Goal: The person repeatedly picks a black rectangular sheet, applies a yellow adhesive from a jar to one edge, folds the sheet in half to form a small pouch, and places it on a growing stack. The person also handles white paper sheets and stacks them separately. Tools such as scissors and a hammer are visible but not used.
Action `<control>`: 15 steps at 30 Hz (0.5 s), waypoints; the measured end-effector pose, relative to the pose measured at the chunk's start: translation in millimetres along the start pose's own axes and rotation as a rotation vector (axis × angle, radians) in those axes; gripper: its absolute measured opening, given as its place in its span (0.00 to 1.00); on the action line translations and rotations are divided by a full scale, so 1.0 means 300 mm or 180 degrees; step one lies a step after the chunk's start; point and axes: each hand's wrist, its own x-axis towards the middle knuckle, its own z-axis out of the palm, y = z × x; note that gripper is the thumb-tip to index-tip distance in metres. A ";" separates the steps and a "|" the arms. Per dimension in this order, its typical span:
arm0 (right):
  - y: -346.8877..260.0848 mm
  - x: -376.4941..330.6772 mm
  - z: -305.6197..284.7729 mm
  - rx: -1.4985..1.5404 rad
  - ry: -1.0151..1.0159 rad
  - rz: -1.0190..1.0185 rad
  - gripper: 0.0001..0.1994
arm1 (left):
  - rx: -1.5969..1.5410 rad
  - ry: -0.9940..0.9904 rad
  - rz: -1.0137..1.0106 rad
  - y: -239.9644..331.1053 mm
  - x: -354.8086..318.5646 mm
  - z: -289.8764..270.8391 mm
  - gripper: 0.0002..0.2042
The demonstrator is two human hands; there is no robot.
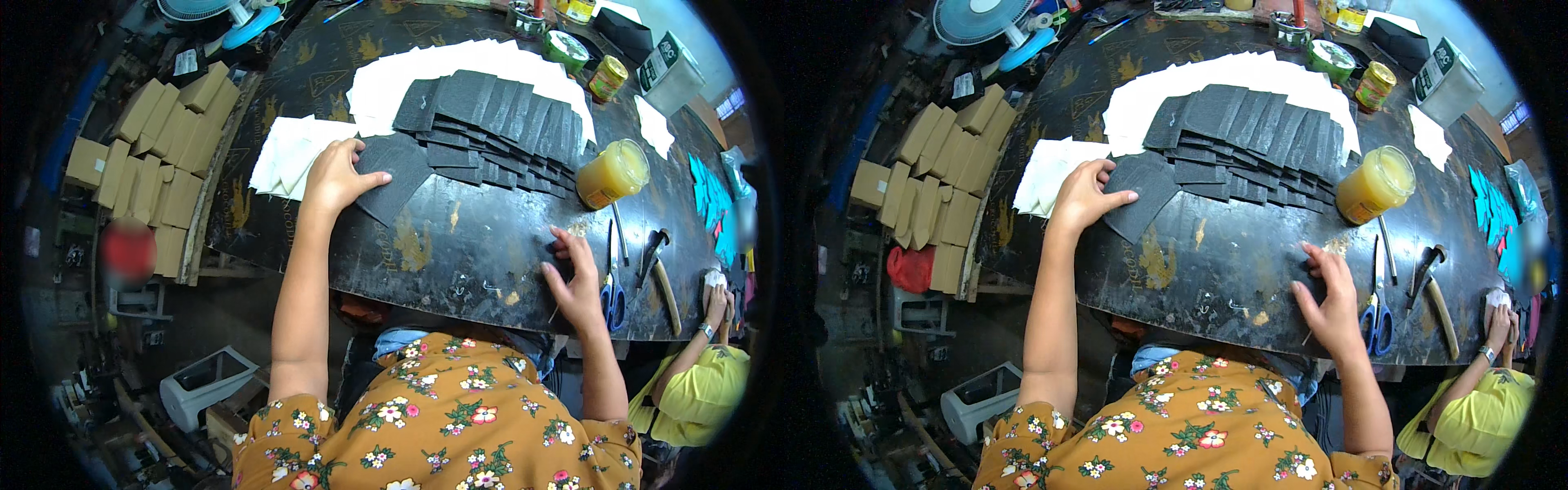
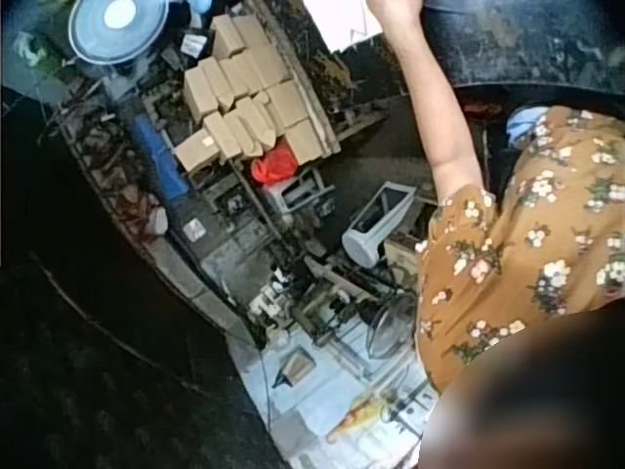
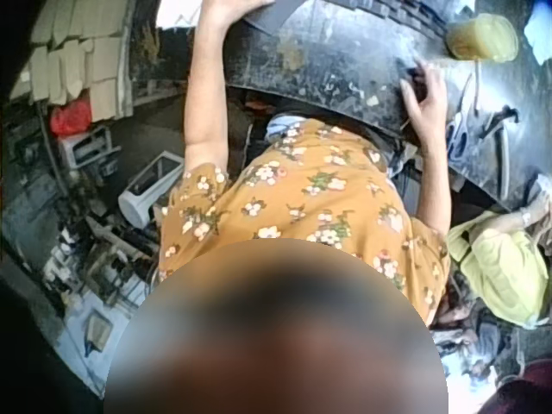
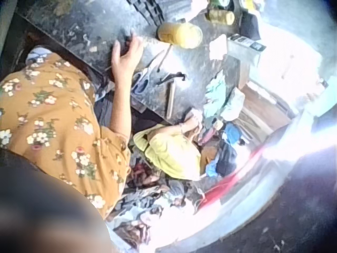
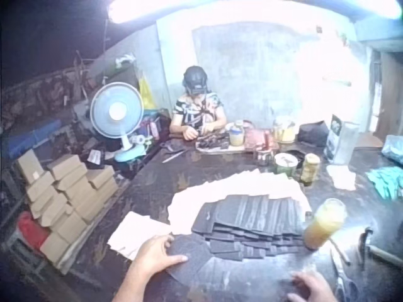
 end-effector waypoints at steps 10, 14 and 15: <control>-0.050 0.282 -0.426 -0.2581 0.1314 -0.0800 0.29 | -0.0261 0.0223 0.0289 0.052 -0.085 0.075 0.27; -0.046 0.360 -0.428 -0.2871 0.0909 -0.0596 0.30 | -0.0634 0.0179 0.0334 0.049 -0.100 0.038 0.18; -0.048 0.369 -0.424 -0.2839 0.0835 -0.0576 0.29 | -0.1296 0.0115 0.0299 0.058 -0.110 0.024 0.13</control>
